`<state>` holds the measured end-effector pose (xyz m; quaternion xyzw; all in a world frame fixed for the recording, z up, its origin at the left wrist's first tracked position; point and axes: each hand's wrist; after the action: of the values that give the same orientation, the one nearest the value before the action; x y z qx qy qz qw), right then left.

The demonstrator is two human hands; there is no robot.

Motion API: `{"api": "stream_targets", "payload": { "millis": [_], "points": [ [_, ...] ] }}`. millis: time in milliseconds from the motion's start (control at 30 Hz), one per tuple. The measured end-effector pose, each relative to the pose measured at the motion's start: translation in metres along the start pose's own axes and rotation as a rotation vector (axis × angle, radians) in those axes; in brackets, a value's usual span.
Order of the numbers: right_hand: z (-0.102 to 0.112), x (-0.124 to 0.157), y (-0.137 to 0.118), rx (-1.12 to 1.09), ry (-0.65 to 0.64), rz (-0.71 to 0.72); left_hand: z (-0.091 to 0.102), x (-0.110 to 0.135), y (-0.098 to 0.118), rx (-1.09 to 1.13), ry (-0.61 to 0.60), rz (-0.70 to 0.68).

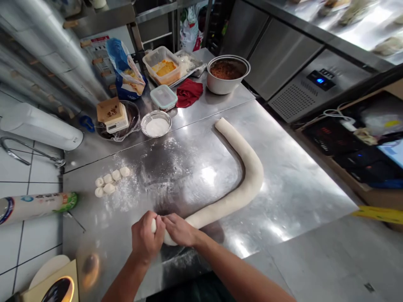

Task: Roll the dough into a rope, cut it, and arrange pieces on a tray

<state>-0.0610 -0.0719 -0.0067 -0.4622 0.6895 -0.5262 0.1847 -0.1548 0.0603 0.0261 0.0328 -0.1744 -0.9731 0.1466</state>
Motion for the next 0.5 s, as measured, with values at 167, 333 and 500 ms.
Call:
{"api": "stream_targets", "payload": {
  "millis": [167,333,500],
  "points": [
    [0.013,0.029,-0.039,-0.130,-0.323,-0.185,0.021,-0.005,-0.094,-0.179,0.089,0.343],
    [0.011,0.033,-0.021,-0.119,-0.002,-0.279,0.063,-0.031,-0.156,-0.104,0.102,0.209],
    [-0.012,0.019,0.001,-0.024,0.036,-0.244,0.047,-0.079,-0.181,-0.267,0.201,0.243]
  ]
}}
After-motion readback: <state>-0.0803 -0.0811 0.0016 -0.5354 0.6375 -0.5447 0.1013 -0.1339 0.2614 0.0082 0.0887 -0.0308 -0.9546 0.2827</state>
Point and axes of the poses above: each hand's wrist, its own x-axis away from the middle knuckle, its own z-axis out of the back of the hand, y = z × x, and after that the axes turned 6 degrees about -x, right-handed
